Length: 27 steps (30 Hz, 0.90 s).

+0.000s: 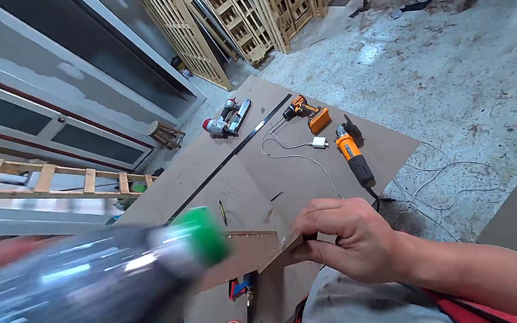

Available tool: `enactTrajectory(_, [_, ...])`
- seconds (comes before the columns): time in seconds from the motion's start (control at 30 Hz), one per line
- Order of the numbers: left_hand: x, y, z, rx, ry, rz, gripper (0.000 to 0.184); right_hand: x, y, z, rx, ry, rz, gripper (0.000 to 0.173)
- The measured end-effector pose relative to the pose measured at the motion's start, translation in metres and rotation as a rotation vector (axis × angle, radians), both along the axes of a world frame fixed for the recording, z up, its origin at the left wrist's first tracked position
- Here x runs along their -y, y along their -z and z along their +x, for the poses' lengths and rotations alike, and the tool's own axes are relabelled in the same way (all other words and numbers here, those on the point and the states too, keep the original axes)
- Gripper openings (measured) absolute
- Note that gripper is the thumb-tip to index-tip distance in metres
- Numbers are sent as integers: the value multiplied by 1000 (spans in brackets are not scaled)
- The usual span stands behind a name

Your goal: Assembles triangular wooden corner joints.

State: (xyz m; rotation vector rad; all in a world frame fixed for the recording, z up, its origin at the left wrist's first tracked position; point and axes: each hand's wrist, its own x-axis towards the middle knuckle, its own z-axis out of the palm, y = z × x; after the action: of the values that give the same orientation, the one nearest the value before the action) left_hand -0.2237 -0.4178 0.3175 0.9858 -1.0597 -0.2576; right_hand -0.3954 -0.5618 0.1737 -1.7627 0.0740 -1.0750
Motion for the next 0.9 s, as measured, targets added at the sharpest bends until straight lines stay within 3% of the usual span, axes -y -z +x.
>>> enactTrajectory(0.1, [19, 21, 11, 88, 39, 128, 46, 1, 6, 3, -57, 25, -40, 13])
enactTrajectory(0.27, [24, 10, 18, 0, -43, -22, 46, 3, 6, 2, -52, 18, 8, 15])
enactTrajectory(0.47, [47, 35, 12, -56, 92, 0, 46, 0, -1, 5, -58, 0, 35, 12])
enactTrajectory(0.67, [50, 42, 25, -143, 94, -9, 52, -1, -2, 6, -55, 6, 35, 12])
enactTrajectory(0.9, [58, 43, 23, -203, 33, -13, 45, 0, -4, 6, -44, 12, 29, 12])
